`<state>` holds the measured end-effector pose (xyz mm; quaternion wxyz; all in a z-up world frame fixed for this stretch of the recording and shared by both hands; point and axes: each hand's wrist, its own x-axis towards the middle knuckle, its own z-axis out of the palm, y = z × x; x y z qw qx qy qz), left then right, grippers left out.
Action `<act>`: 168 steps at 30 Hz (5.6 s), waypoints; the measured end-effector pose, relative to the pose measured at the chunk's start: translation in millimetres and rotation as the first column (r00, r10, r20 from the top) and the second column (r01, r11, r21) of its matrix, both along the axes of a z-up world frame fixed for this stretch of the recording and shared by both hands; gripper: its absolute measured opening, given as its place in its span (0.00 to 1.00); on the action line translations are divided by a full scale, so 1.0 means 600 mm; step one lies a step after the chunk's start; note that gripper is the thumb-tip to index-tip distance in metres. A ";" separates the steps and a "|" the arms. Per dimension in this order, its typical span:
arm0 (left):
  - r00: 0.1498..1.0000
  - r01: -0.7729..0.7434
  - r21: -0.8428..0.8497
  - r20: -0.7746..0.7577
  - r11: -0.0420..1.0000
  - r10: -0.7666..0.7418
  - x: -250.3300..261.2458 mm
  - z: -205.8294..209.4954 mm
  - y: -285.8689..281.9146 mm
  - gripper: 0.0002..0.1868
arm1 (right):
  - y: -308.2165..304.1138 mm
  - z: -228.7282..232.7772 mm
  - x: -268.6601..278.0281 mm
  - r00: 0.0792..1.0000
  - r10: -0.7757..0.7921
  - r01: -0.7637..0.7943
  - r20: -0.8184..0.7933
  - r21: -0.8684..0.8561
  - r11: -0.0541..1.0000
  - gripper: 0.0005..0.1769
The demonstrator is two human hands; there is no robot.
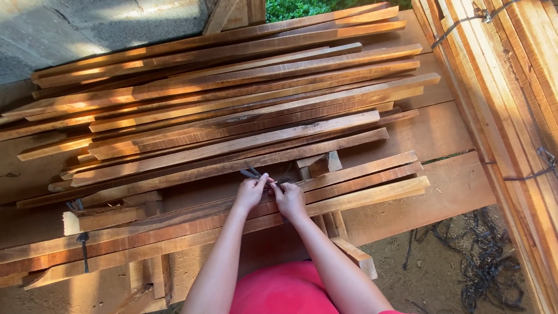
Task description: The person aligns a stack of wooden planks on a workbench and secures them together using black plastic zip ties. The person wraps the ties around the wood and pulls them tight to fasten the bundle.
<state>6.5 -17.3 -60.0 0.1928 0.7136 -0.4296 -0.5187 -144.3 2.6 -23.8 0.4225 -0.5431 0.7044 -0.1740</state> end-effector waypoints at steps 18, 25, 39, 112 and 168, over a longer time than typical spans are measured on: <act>0.984 0.148 -0.128 -0.081 0.981 -0.160 0.012 0.004 0.025 0.14 | -0.008 0.000 -0.008 0.978 -0.114 0.133 0.176 -0.101 0.986 0.17; 0.982 0.141 -0.194 -0.093 0.971 -0.162 0.021 -0.008 0.011 0.13 | 0.001 -0.006 -0.005 0.972 -0.168 0.172 0.166 -0.011 0.985 0.13; 0.986 0.153 0.011 -0.075 0.988 -0.152 0.013 -0.004 -0.003 0.13 | 0.035 -0.037 -0.005 0.996 0.060 -0.091 -0.070 -0.641 0.762 0.11; 0.995 0.103 0.026 0.003 0.994 -0.103 0.014 -0.025 0.003 0.15 | -0.097 0.060 -0.022 0.712 0.590 -0.507 -0.381 0.302 0.807 0.09; 0.979 -0.201 0.373 0.118 0.906 0.169 -0.072 -0.164 -0.080 0.12 | 0.048 0.028 -0.002 0.949 0.158 0.000 0.272 -0.501 0.865 0.23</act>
